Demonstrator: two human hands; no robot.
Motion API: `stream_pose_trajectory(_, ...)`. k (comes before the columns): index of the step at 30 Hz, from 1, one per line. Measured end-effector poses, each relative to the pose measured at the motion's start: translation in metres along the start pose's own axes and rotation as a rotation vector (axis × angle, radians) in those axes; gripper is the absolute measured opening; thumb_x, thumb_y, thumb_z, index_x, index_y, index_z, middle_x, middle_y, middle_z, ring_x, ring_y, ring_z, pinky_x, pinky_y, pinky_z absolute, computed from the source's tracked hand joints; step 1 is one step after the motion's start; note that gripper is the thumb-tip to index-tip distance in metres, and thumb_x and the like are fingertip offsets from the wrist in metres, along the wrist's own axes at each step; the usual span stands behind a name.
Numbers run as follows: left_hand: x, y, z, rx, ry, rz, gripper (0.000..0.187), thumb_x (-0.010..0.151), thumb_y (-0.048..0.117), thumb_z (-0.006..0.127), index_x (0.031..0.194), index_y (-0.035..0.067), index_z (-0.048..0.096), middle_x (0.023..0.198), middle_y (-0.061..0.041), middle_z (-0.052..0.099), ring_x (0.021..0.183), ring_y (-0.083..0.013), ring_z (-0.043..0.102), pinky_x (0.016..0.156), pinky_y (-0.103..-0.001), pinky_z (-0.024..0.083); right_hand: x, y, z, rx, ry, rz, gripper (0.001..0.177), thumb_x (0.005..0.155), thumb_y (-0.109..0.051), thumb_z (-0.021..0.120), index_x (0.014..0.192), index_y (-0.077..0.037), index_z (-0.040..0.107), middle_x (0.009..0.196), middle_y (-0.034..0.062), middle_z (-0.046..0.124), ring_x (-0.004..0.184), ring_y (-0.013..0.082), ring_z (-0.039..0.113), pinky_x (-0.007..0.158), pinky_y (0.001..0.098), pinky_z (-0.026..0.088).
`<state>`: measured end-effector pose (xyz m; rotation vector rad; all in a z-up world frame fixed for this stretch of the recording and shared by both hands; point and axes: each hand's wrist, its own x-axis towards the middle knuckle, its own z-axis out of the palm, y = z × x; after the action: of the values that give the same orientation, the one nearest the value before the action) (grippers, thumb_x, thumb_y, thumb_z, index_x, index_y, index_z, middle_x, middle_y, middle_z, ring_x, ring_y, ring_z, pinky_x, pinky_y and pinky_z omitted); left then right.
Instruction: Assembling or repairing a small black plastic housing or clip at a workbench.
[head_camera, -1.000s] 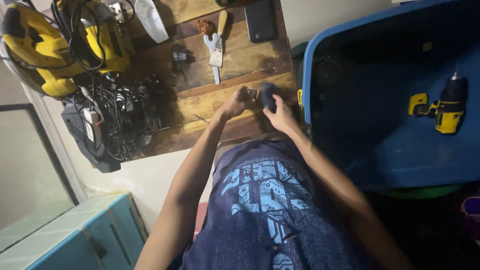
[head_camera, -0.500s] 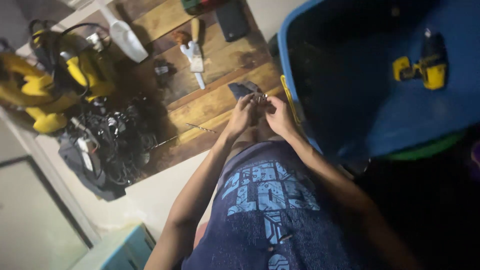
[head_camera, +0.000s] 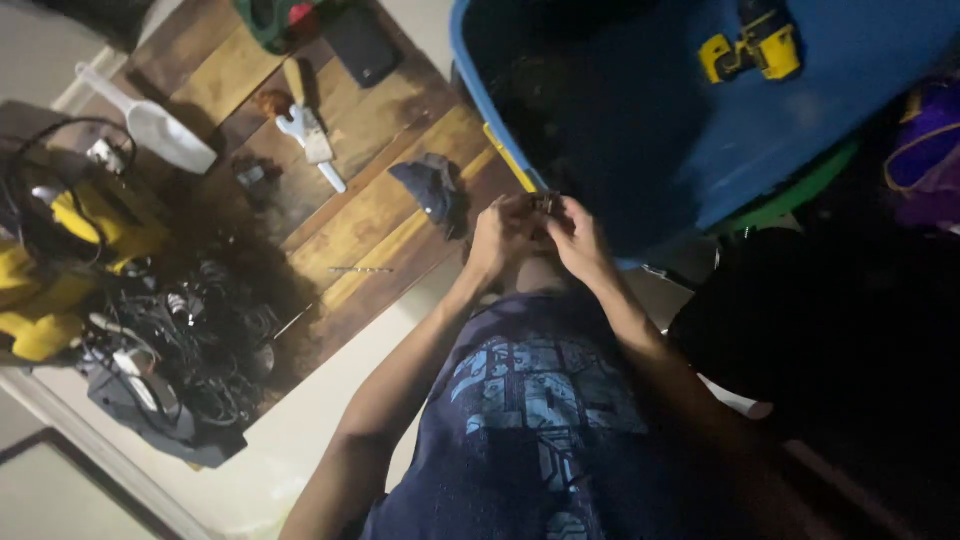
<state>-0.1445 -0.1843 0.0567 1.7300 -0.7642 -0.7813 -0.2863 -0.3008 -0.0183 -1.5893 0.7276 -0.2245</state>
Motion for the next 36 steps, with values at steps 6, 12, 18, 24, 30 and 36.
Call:
stream_pose_trajectory(6, 0.022, -0.012, 0.047, -0.024, 0.06, -0.124, 0.028, 0.088, 0.005, 0.073, 0.115, 0.001, 0.073, 0.11, -0.017, 0.067, 0.081, -0.0239, 0.075, 0.07, -0.035, 0.061, 0.008, -0.032, -0.043, -0.219, -0.008, 0.142, 0.021, 0.104, -0.012, 0.063, 0.122, -0.001, 0.06, 0.108, 0.0109, 0.074, 0.095, 0.0178, 0.071, 0.081, 0.0319, 0.054)
stream_pose_trajectory(12, 0.059, 0.001, 0.095, 0.111, -0.006, -0.086, 0.032, 0.092, 0.01, 0.07, 0.122, 0.003, 0.072, 0.108, -0.017, 0.067, 0.096, -0.0278, 0.07, 0.081, -0.038, 0.058, 0.037, 0.025, -0.101, 0.098, -0.074, 0.097, 0.023, 0.103, -0.012, 0.064, 0.124, -0.003, 0.062, 0.108, 0.0077, 0.075, 0.098, 0.0145, 0.069, 0.083, 0.032, 0.057)
stream_pose_trajectory(18, 0.098, -0.029, 0.144, 0.178, 0.206, 0.038, 0.034, 0.093, 0.014, 0.069, 0.125, 0.003, 0.067, 0.117, -0.023, 0.065, 0.107, -0.0398, 0.066, 0.092, -0.043, 0.055, 0.088, 0.052, -0.146, 0.23, -0.108, 0.134, 0.029, 0.101, -0.013, 0.064, 0.129, -0.004, 0.059, 0.113, 0.0032, 0.074, 0.104, 0.0102, 0.069, 0.09, 0.028, 0.056)
stream_pose_trajectory(24, 0.134, -0.038, 0.135, 0.233, 0.189, -0.059, 0.027, 0.096, 0.011, 0.066, 0.122, 0.002, 0.065, 0.107, -0.018, 0.07, 0.105, -0.0417, 0.064, 0.099, -0.048, 0.051, 0.146, 0.094, -0.14, 0.217, 0.016, 0.173, 0.029, 0.102, -0.015, 0.07, 0.128, -0.004, 0.063, 0.105, 0.0015, 0.07, 0.094, 0.01, 0.064, 0.086, 0.0292, 0.054)
stream_pose_trajectory(30, 0.183, -0.027, 0.104, 0.181, 0.108, -0.114, 0.023, 0.094, 0.01, 0.062, 0.115, 0.002, 0.067, 0.111, -0.025, 0.066, 0.104, -0.0401, 0.064, 0.09, -0.046, 0.053, 0.193, 0.143, -0.116, 0.276, 0.083, 0.301, 0.038, 0.099, -0.015, 0.065, 0.135, -0.008, 0.055, 0.117, 0.0017, 0.069, 0.11, 0.0145, 0.065, 0.095, 0.0283, 0.053)
stream_pose_trajectory(36, 0.237, -0.083, 0.113, 0.472, -0.187, -0.023, 0.028, 0.095, 0.003, 0.049, 0.11, 0.006, 0.072, 0.112, -0.02, 0.071, 0.095, -0.0368, 0.069, 0.078, -0.046, 0.058, 0.242, 0.147, -0.102, 0.599, 0.109, 0.543, 0.038, 0.097, -0.021, 0.063, 0.132, -0.008, 0.057, 0.124, 0.0034, 0.064, 0.113, 0.0181, 0.066, 0.086, 0.0399, 0.063)
